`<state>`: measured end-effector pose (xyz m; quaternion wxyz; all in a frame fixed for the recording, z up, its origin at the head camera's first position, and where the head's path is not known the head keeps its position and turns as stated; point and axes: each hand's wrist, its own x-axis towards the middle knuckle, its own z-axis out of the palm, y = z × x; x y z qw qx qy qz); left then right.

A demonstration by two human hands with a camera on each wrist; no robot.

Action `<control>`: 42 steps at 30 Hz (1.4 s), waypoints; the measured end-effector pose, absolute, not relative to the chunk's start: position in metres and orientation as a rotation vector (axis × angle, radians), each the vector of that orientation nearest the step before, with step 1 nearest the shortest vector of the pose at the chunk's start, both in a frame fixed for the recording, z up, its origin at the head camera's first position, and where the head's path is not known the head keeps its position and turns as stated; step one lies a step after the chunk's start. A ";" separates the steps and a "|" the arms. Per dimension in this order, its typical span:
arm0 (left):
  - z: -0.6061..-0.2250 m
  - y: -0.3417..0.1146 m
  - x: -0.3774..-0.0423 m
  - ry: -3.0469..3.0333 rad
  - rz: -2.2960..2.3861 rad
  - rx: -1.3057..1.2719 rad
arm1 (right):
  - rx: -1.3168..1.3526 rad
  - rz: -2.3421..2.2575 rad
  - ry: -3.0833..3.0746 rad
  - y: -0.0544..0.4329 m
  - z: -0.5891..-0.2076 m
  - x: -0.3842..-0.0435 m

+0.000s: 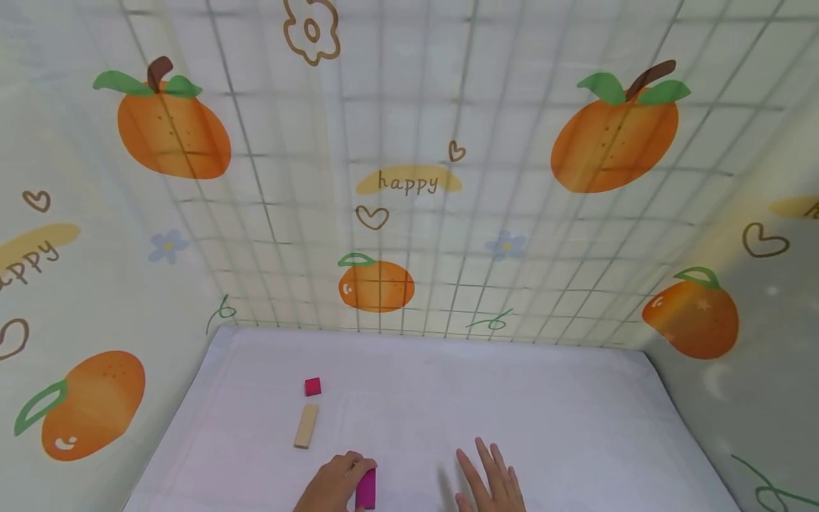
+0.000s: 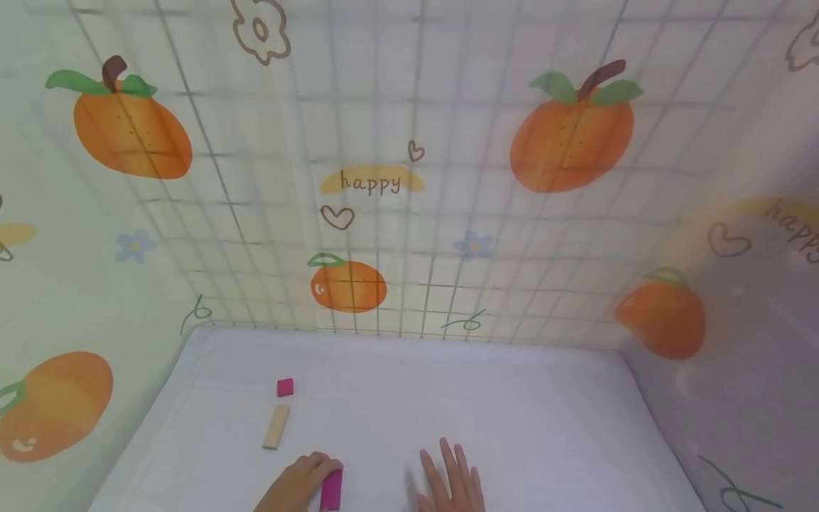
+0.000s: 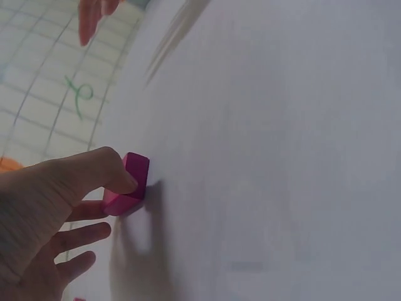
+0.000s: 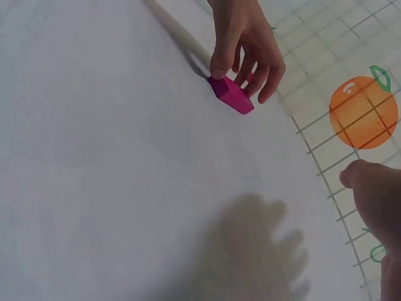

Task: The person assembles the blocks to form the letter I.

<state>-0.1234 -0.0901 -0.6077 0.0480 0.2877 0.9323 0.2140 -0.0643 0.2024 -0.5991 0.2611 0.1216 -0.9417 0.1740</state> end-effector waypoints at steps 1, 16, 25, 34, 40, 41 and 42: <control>-0.608 -0.088 -0.123 2.847 0.651 0.888 | 0.331 0.471 -2.546 0.202 -0.599 -0.064; -0.607 -0.037 -0.112 2.855 0.624 1.006 | 0.400 0.544 -2.535 0.199 -0.608 -0.066; -0.626 -0.007 -0.109 3.090 0.716 1.171 | 0.470 0.625 -2.548 0.200 -0.618 -0.064; -0.621 -0.004 -0.116 3.059 0.691 1.179 | 0.538 0.618 -2.643 0.199 -0.619 -0.064; -0.619 -0.003 -0.117 3.006 0.765 1.203 | 0.569 0.585 -2.643 0.195 -0.623 -0.061; -0.619 -0.002 -0.117 3.001 0.779 1.207 | 0.576 0.574 -2.631 0.195 -0.625 -0.061; -0.620 -0.002 -0.117 2.997 0.787 1.211 | 0.583 0.570 -2.618 0.195 -0.626 -0.062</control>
